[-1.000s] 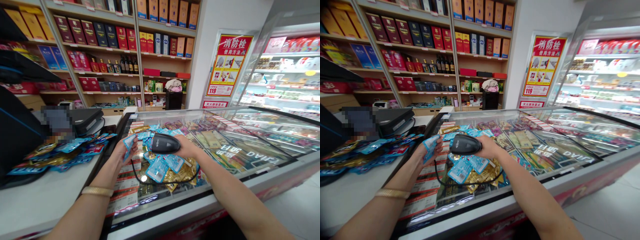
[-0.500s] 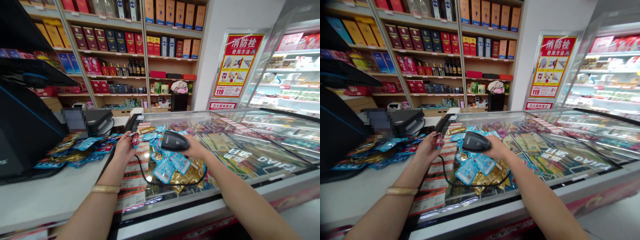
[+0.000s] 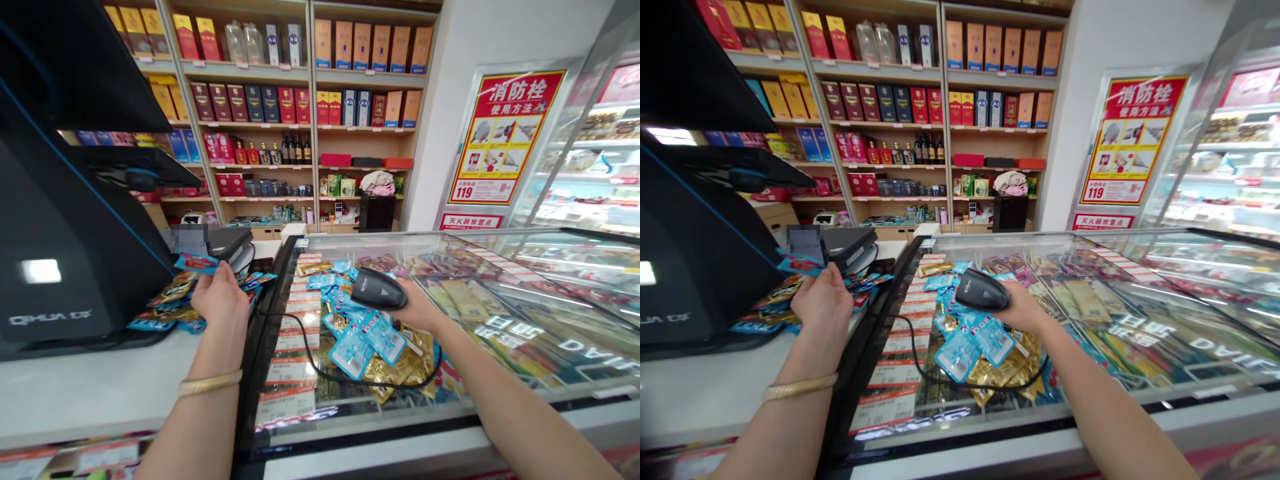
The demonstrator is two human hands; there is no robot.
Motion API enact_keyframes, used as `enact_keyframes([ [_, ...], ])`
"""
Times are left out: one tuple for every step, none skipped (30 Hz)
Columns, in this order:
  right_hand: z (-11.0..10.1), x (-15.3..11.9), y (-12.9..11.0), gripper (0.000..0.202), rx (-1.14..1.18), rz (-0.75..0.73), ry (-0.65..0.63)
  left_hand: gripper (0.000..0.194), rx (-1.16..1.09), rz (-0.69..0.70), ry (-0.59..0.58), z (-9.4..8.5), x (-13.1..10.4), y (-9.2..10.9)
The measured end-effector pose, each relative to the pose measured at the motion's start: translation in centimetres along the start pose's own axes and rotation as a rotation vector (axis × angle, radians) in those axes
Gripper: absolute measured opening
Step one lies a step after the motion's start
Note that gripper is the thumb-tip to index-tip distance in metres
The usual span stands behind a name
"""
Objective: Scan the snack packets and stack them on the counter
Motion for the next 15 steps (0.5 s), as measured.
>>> enact_keyframes([
  [0.0, 0.0, -0.1, 0.026, 0.008, -0.005, -0.003, 0.022, 0.017, 0.001, 0.012, -0.2, 0.3, -0.1],
  [0.0, 0.0, -0.2, 0.025, 0.019, -0.009, -0.003, 0.024, 0.022, -0.023, 0.027, -0.5, 0.5, -0.3],
  [-0.1, 0.0, -0.3, 0.025, 0.03, -0.011, 0.001, 0.025, 0.021, -0.062, 0.043, -0.7, 0.7, -0.6],
  [-0.1, 0.0, -0.4, 0.025, 0.041, -0.011, 0.007, 0.027, 0.017, -0.106, 0.059, -0.9, 0.8, -0.8],
  [-0.1, -0.1, -0.5, 0.025, 0.047, -0.01, 0.013, 0.027, 0.013, -0.148, 0.071, -1.0, 0.8, -1.0],
  [-0.2, -0.1, -0.5, 0.025, 0.051, -0.008, 0.018, 0.027, 0.011, -0.185, 0.077, -1.0, 0.7, -1.1],
  [-0.2, -0.1, -0.6, 0.025, 0.051, -0.007, 0.022, 0.026, 0.014, -0.215, 0.072, -0.8, 0.5, -1.1],
  [-0.2, -0.1, -0.6, 0.025, 0.051, -0.006, 0.025, 0.024, 0.022, -0.237, 0.056, -0.6, 0.3, -1.1],
  [-0.2, -0.1, -0.6, 0.026, 0.052, -0.007, 0.026, 0.022, 0.032, -0.254, 0.032, -0.2, -0.1, -0.9],
  [-0.2, -0.1, -0.6, 0.027, 0.054, -0.01, 0.027, 0.02, 0.037, -0.277, 0.006, 0.1, -0.5, -0.7],
  [-0.2, -0.1, -0.6, 0.028, 0.055, -0.012, 0.027, 0.017, 0.049, -0.296, -0.036, 0.4, -1.0, -0.4],
  [-0.2, -0.1, -0.6, 0.029, 0.055, -0.014, 0.027, 0.012, 0.075, -0.296, -0.102, 0.7, -1.5, 0.2],
  [-0.2, -0.1, -0.5, 0.031, 0.055, -0.014, 0.025, 0.01, 0.124, -0.256, -0.185, 0.7, -1.9, 1.1],
  [-0.2, -0.1, -0.4, 0.032, 0.055, -0.012, 0.025, 0.014, 0.21, -0.166, -0.273, 0.5, -2.2, 2.5],
  [-0.1, -0.1, -0.4, 0.033, 0.059, -0.007, 0.027, 0.023, 0.332, -0.036, -0.37, -0.1, -2.5, 4.0],
])
Point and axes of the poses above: each hand's wrist, its own x-axis towards the middle knuckle, its own z-axis out of the palm, y = z × x, the point moved 6 cm from there along x, towards the middle knuckle, and after that the axes turned 4 degrees about z, right-handed, at the moved point
